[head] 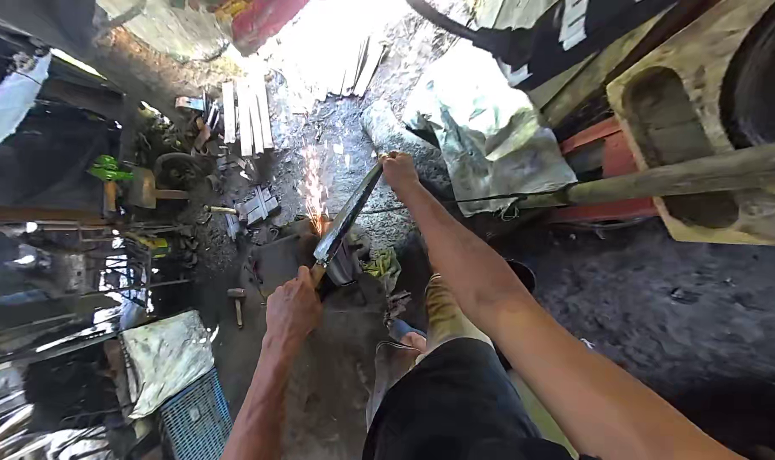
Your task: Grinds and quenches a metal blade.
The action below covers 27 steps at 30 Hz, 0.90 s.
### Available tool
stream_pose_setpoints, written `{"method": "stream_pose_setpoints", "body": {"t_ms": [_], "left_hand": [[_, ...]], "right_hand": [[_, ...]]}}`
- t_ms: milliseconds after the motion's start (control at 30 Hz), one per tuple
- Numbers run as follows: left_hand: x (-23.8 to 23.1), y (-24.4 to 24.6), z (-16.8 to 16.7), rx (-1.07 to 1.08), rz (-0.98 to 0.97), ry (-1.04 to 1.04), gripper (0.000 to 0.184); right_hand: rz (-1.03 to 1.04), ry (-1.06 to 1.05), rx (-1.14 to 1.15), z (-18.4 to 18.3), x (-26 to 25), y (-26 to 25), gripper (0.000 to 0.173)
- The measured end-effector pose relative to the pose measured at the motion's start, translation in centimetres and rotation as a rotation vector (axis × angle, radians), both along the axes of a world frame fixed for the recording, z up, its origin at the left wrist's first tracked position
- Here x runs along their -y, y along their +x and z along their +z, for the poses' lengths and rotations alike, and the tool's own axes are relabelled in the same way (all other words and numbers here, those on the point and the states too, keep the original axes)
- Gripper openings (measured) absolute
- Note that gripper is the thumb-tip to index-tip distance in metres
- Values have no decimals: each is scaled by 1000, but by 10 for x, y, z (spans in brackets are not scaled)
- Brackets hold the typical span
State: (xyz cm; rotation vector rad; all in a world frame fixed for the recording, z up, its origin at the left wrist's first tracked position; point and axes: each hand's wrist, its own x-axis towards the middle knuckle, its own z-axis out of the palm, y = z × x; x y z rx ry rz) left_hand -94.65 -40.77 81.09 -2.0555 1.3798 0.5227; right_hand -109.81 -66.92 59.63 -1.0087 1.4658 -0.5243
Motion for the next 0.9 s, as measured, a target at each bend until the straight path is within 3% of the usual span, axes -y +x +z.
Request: {"method": "stream_pose_setpoints", "body": {"t_ms": [333, 667, 800, 900], "left_hand": [[-99, 11, 43, 39, 61, -28, 35], [-177, 11, 92, 90, 111, -13, 34], [-162, 4, 91, 107, 113, -3, 32], [-112, 3, 57, 81, 95, -9, 35]], "right_hand": [[-58, -89, 28, 53, -87, 23, 58], [151, -215, -47, 79, -149, 40, 62], [174, -201, -34, 70, -141, 39, 61], [158, -127, -11, 49, -98, 32, 55]]}}
